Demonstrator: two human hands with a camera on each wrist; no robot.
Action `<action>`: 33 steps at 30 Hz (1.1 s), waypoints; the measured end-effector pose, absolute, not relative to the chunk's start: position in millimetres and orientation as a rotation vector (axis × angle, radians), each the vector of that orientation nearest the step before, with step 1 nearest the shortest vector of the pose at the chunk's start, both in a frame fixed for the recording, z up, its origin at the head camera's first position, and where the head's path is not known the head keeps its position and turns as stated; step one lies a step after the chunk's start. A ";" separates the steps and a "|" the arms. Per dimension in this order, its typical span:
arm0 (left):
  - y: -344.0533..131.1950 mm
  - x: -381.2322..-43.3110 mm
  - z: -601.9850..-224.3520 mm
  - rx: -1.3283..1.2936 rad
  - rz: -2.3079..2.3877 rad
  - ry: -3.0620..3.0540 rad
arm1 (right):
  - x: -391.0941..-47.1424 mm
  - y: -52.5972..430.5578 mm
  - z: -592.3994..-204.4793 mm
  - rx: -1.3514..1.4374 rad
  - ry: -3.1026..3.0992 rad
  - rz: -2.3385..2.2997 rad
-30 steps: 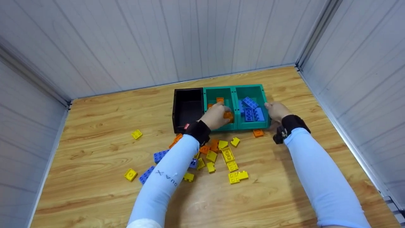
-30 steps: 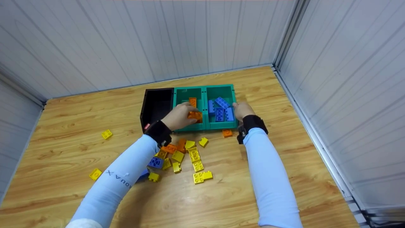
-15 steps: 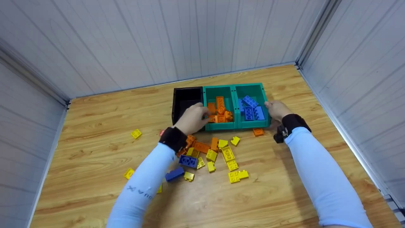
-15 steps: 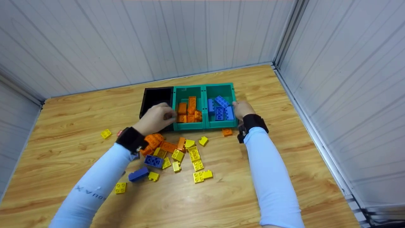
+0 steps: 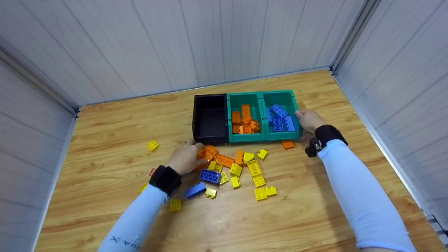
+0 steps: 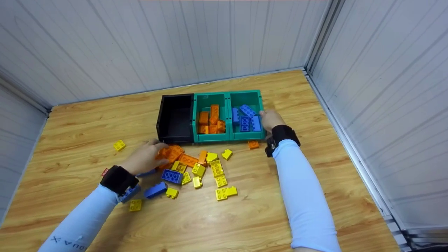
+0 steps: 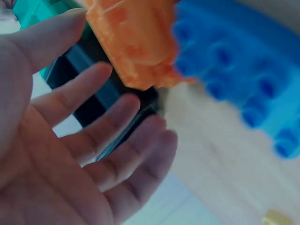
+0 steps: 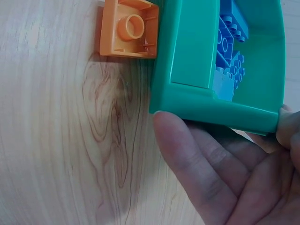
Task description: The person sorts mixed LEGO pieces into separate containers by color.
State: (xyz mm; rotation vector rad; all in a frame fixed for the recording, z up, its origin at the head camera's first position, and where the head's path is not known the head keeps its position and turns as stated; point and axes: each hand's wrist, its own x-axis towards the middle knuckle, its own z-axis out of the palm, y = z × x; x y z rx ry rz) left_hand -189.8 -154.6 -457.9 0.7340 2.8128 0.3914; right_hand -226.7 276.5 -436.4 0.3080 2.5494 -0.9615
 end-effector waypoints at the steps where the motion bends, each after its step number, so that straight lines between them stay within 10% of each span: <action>1: -155.1 -188.2 -460.5 0.706 0.394 2.812 | -226.8 276.7 -436.6 0.303 2.554 -0.957; 33: -100.6 -186.4 -415.5 0.722 0.432 2.950 | -226.7 275.0 -436.3 0.335 2.510 -0.985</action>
